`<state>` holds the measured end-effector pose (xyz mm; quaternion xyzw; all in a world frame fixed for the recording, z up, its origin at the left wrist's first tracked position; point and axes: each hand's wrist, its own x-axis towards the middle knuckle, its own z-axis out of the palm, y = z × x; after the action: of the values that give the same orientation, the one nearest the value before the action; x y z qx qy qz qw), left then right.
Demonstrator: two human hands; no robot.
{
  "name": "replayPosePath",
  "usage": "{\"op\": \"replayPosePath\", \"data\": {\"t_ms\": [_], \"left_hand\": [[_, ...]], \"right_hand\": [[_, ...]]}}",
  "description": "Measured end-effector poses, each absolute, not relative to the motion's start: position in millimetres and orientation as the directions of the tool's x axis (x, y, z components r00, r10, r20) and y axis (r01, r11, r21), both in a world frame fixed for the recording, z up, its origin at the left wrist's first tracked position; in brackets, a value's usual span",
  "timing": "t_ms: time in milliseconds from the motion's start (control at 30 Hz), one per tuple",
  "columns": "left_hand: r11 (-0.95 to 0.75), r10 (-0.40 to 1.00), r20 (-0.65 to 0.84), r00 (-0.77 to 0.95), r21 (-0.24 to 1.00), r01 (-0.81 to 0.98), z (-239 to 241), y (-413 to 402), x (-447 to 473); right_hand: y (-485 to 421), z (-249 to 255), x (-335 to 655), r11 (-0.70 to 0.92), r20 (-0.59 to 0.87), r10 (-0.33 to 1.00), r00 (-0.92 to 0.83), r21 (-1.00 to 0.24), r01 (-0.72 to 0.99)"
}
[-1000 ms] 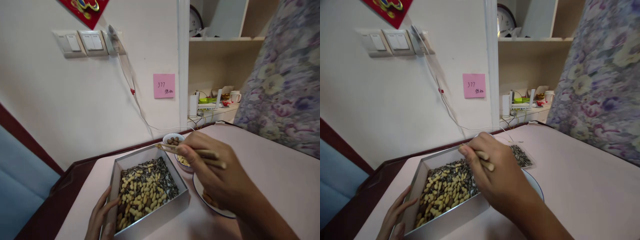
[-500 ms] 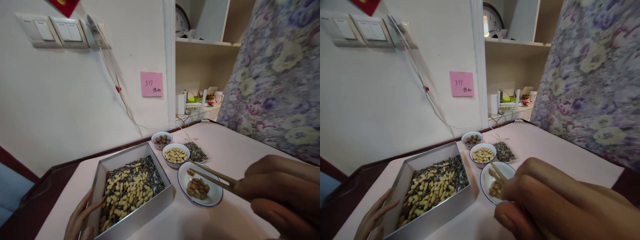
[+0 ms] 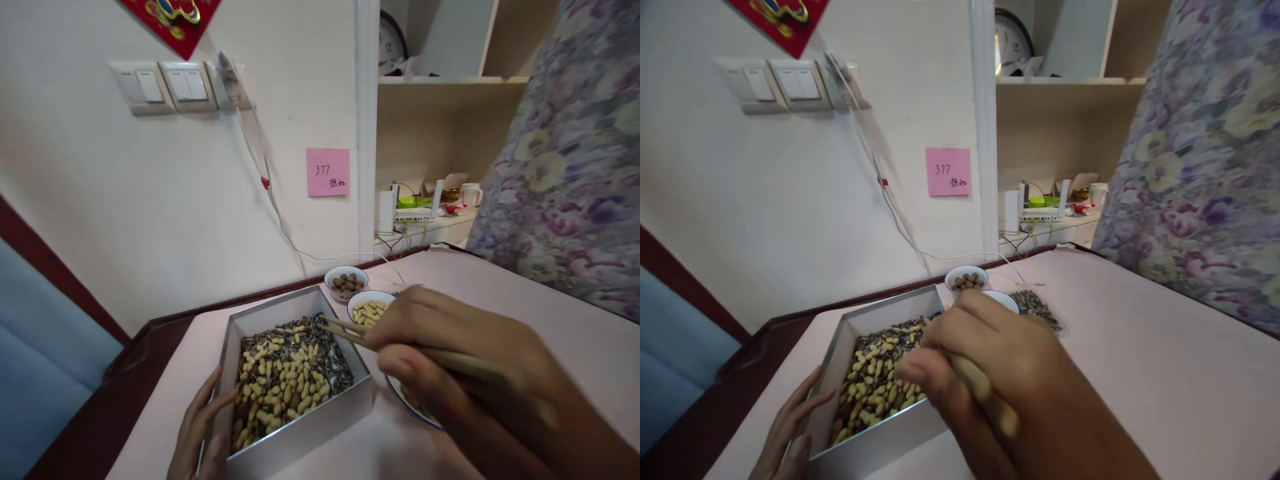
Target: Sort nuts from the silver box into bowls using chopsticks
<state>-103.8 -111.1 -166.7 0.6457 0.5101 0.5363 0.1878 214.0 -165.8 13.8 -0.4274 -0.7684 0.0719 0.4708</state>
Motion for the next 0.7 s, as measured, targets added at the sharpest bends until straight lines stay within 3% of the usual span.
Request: {"op": "replayPosePath", "data": {"t_ms": [100,233,700], "left_hand": [[-0.383,0.870,0.480,-0.113,0.803,0.456,-167,-112,-103],[-0.379,0.871,0.478,-0.110,0.799,0.467,-168,-112,-104],[-0.386,0.862,0.489,-0.133,0.804,0.452,-168,-112,-105]], "right_hand": [[-138,2,200,0.554,0.539,0.813,-0.219,-0.601,0.577],[-105,-20,187,0.479,0.458,0.864,-0.209,-0.621,0.620],[-68,-61,165,0.434,0.404,0.893,-0.199,-0.653,0.621]]}}
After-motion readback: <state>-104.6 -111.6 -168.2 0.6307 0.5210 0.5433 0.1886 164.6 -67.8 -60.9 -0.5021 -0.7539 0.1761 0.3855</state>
